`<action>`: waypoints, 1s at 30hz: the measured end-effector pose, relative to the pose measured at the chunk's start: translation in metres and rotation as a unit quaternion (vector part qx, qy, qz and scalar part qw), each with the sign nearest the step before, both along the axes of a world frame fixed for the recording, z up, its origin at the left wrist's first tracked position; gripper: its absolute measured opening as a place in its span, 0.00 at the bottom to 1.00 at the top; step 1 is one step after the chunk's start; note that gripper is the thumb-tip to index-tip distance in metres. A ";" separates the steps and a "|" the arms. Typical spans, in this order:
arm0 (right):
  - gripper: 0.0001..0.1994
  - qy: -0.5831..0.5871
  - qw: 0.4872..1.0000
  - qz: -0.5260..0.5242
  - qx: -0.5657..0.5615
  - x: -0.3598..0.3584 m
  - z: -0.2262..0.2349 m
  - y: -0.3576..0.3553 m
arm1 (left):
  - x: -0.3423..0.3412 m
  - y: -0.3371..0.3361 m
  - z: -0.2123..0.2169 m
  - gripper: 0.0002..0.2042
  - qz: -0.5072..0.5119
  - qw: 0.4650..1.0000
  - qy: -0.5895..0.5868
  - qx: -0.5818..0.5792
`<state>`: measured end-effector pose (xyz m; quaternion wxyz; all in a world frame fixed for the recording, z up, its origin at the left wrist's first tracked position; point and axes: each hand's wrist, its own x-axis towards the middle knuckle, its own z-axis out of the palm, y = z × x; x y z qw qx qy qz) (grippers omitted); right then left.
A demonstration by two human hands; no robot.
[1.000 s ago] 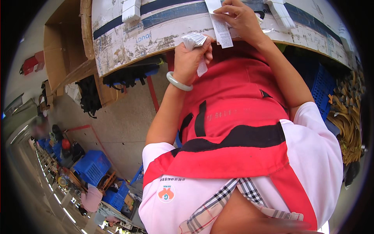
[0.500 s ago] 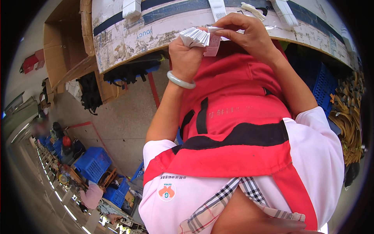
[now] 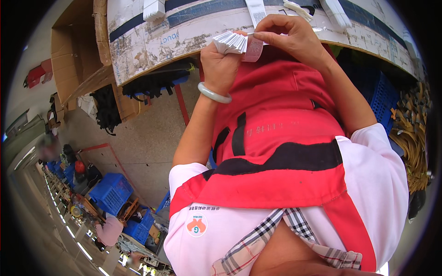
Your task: Inspecting and sorting white printed garment or shoe tags by hand at a workstation.
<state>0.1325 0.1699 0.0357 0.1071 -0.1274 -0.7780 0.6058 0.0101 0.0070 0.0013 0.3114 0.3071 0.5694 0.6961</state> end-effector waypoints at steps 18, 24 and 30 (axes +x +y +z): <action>0.10 0.014 0.999 -0.045 0.006 -0.005 -0.019 -0.006 | -0.003 -0.006 0.002 0.12 -0.183 0.943 -0.272 -0.049; 0.06 0.022 0.938 -0.194 0.285 -0.034 -0.020 0.034 | -0.002 0.002 0.001 0.11 -0.161 0.952 -0.249 -0.071; 0.06 0.020 0.949 -0.174 0.260 -0.027 -0.028 0.029 | -0.007 0.003 -0.005 0.14 -0.050 0.982 -0.118 -0.137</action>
